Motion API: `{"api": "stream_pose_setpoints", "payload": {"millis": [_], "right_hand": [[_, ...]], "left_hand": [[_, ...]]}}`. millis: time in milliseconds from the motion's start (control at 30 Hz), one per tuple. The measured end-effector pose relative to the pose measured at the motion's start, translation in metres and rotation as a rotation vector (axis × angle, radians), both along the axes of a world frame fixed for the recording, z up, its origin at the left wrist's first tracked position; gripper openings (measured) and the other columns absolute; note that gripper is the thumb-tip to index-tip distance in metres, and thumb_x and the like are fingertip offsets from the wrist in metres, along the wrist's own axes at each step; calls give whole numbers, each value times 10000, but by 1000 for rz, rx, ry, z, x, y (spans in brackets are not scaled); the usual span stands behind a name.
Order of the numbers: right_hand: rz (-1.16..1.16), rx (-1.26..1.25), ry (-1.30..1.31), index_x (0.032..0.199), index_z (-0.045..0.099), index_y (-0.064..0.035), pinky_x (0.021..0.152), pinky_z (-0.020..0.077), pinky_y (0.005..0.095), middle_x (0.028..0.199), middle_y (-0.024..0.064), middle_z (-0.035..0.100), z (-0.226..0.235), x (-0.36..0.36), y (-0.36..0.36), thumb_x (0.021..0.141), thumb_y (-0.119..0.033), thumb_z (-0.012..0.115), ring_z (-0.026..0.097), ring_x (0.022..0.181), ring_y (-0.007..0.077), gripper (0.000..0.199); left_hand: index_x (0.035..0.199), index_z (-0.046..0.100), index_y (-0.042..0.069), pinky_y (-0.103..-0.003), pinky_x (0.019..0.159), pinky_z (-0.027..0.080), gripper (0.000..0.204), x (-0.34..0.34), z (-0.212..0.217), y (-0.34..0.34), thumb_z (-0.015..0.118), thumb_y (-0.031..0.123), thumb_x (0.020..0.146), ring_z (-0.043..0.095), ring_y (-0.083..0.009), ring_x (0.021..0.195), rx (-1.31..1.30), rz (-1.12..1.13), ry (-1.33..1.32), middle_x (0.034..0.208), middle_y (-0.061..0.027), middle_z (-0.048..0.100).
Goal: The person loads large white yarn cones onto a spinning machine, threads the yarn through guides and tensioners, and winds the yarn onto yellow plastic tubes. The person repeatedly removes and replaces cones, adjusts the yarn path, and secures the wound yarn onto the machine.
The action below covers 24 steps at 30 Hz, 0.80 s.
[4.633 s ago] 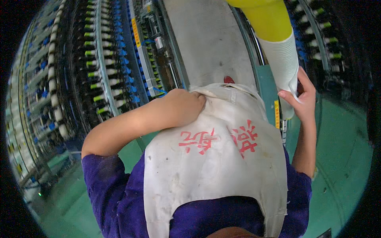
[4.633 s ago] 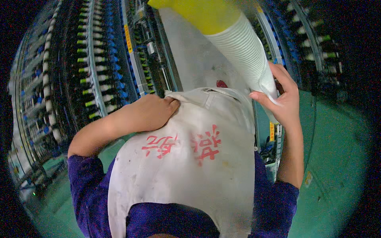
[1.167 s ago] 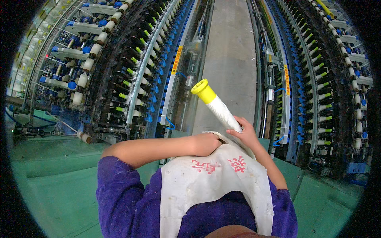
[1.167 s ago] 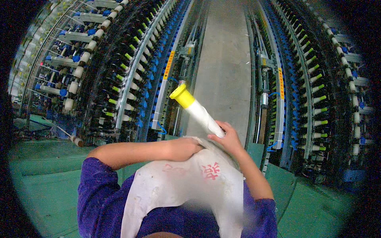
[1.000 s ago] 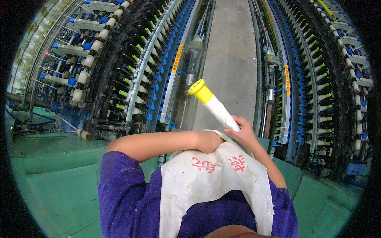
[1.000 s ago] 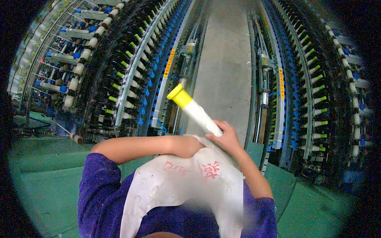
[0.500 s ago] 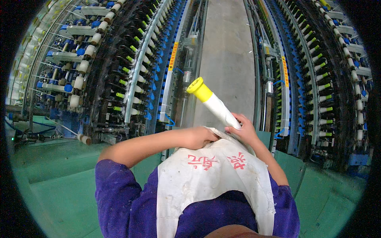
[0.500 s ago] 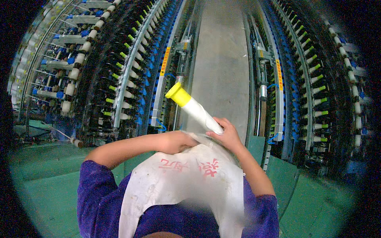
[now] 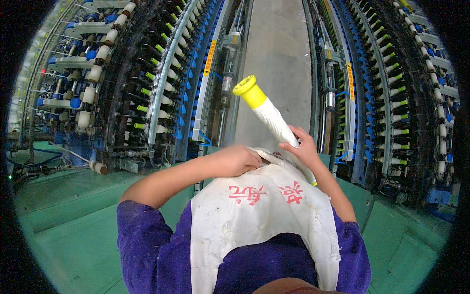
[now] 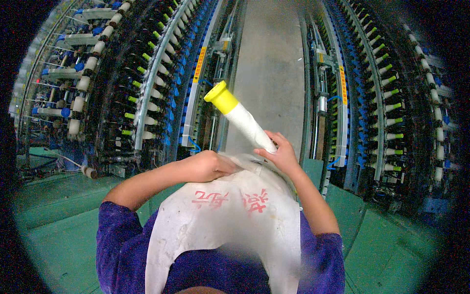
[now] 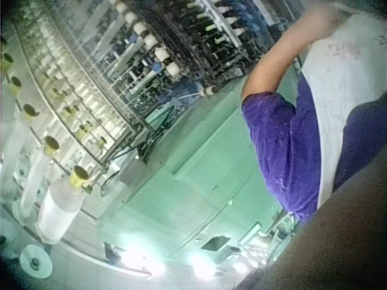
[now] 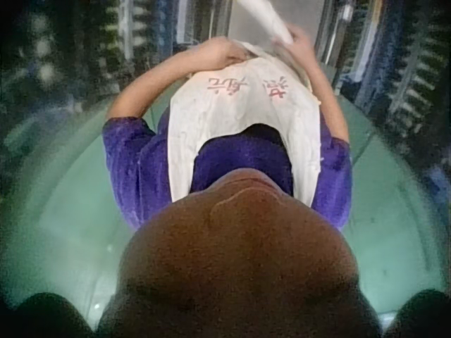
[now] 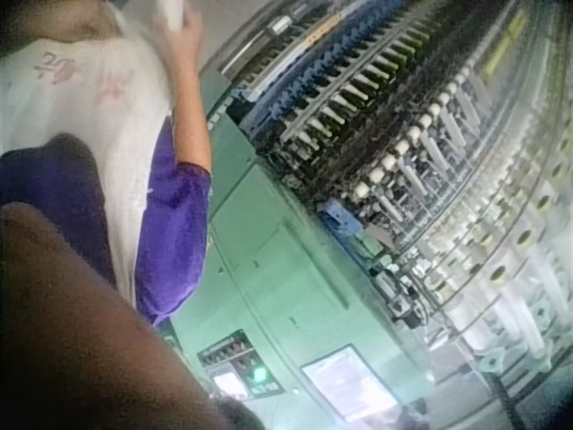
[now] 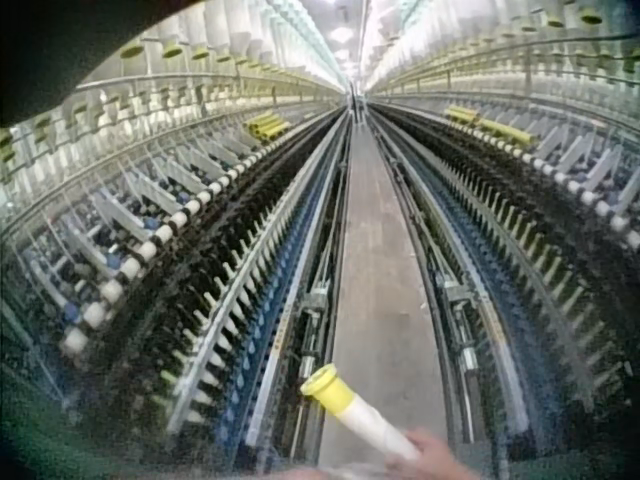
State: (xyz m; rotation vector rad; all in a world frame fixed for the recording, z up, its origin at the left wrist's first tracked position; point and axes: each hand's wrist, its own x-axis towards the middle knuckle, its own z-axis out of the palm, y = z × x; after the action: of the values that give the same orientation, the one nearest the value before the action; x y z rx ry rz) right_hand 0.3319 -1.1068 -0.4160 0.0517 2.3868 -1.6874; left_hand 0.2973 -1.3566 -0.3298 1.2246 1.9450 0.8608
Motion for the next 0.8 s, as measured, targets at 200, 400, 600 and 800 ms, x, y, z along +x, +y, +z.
{"api": "stream_pose_setpoints", "payload": {"millis": [200,400,600,800], "right_hand": [[-35,-3,1,1183,571,-34,788,468,298,986,76,575,-3,1,-4,660,-265,806,577,891,179,618],[-35,13,65,1178,574,-46,791,473,306,1000,75,574,-3,-2,0,665,-266,803,577,897,176,603],[-40,9,77,1180,572,-44,813,462,301,1023,78,579,8,-4,-2,670,-261,801,573,946,177,600],[-46,-6,166,1166,568,-22,852,439,300,1048,89,589,32,-16,0,687,-277,785,568,942,179,584]], "left_hand": [[849,672,18,-297,778,490,114,-1,-9,-8,690,66,748,637,-196,835,181,294,-392,885,-93,669],[843,539,33,-212,638,467,191,14,-20,2,694,-36,756,565,-58,697,316,630,-813,807,-18,614],[928,579,11,-241,704,502,135,13,-14,-3,649,15,812,619,-119,767,292,786,-988,862,-50,634],[957,590,15,-247,586,447,133,-15,13,-6,611,81,844,526,-104,649,635,751,-923,783,-34,562]]}}
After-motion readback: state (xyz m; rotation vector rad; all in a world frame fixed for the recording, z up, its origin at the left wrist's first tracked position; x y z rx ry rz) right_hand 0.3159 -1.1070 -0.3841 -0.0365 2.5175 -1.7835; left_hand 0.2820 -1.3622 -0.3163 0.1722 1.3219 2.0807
